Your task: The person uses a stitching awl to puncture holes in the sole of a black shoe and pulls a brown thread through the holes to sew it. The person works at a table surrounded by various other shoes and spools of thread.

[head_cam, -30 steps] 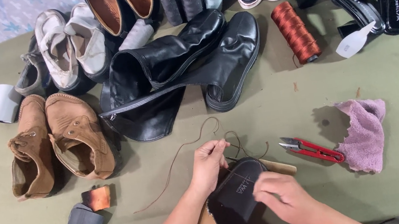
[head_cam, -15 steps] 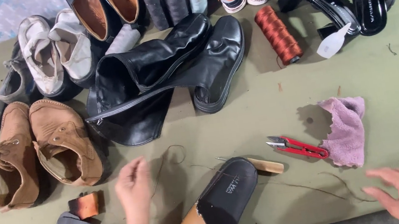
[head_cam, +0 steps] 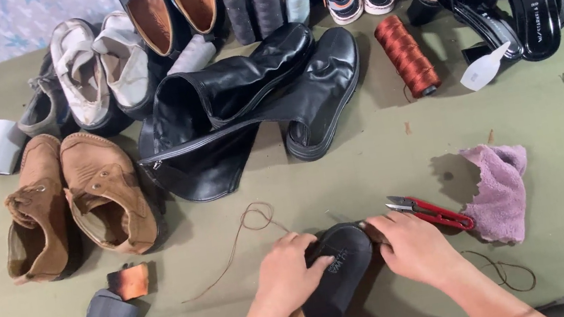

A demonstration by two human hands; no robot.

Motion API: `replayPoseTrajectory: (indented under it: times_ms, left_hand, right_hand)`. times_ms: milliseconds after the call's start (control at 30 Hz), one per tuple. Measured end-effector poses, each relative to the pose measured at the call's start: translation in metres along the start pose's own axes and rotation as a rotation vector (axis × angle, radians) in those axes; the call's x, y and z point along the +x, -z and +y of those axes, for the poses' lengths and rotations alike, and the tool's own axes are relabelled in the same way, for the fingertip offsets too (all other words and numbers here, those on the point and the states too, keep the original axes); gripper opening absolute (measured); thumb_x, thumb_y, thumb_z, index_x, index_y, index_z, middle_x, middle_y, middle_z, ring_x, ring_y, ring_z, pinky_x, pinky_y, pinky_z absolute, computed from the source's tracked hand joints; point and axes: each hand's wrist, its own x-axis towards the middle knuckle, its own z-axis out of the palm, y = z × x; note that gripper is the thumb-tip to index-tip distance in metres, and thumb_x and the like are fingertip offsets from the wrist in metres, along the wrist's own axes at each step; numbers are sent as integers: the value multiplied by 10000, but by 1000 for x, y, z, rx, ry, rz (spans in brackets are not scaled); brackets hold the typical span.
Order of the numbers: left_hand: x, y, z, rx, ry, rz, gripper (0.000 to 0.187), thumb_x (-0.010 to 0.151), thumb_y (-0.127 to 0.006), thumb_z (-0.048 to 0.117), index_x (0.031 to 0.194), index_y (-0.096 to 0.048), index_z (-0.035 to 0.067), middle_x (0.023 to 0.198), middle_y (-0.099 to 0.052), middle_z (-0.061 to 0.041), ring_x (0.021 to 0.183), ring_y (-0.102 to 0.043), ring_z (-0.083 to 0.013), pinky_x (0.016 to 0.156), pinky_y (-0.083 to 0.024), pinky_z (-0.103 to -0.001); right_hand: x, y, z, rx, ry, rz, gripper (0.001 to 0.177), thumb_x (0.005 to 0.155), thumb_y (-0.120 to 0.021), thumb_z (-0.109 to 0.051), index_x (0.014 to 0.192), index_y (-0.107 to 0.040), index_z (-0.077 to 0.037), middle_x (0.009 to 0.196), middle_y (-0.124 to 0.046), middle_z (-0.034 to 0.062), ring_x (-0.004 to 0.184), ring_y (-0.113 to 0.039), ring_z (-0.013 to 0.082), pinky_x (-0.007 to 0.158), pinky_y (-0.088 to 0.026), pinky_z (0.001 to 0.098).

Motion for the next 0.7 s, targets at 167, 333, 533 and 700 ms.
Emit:
replayPoseTrajectory:
  times_ms: [167,333,533,700]
  left_hand:
    - [5,-7,-5,-101,44,-23,375,899,-696,455,1196,-717,227,1017,-657,45,1010,-643,-197,818,-531,-354]
    - [9,-15,-15,-148,41,-15,382,906,-705,465,1203,-751,230,970,-641,60,941,-646,-179,768,-524,-344]
    - [10,-22,-20,-143,-22,43,353,931,-688,460,1182,-776,228,917,-639,67,857,-646,-163,696,-529,-337]
    - [11,-26,-23,-131,-42,46,364,944,-670,461,1192,-770,215,938,-651,75,851,-650,-161,679,-537,-338]
  right_hand:
    - [-39,14,12,280,-262,10,432,882,-570,-246,1311,-533,-274,1325,-629,-62,1039,-711,287,908,-543,443]
    - [-64,8,-8,337,-264,-123,488,947,-539,-401,1426,-443,-405,1043,-812,-46,838,-786,237,811,-577,367]
    - [-61,-40,2,348,-40,43,526,933,-570,-407,1450,-483,-376,1236,-743,-78,976,-761,243,797,-618,409]
    - [-63,-39,4,371,-23,38,467,930,-578,-399,1390,-532,-327,1185,-765,-83,951,-774,194,781,-622,387]
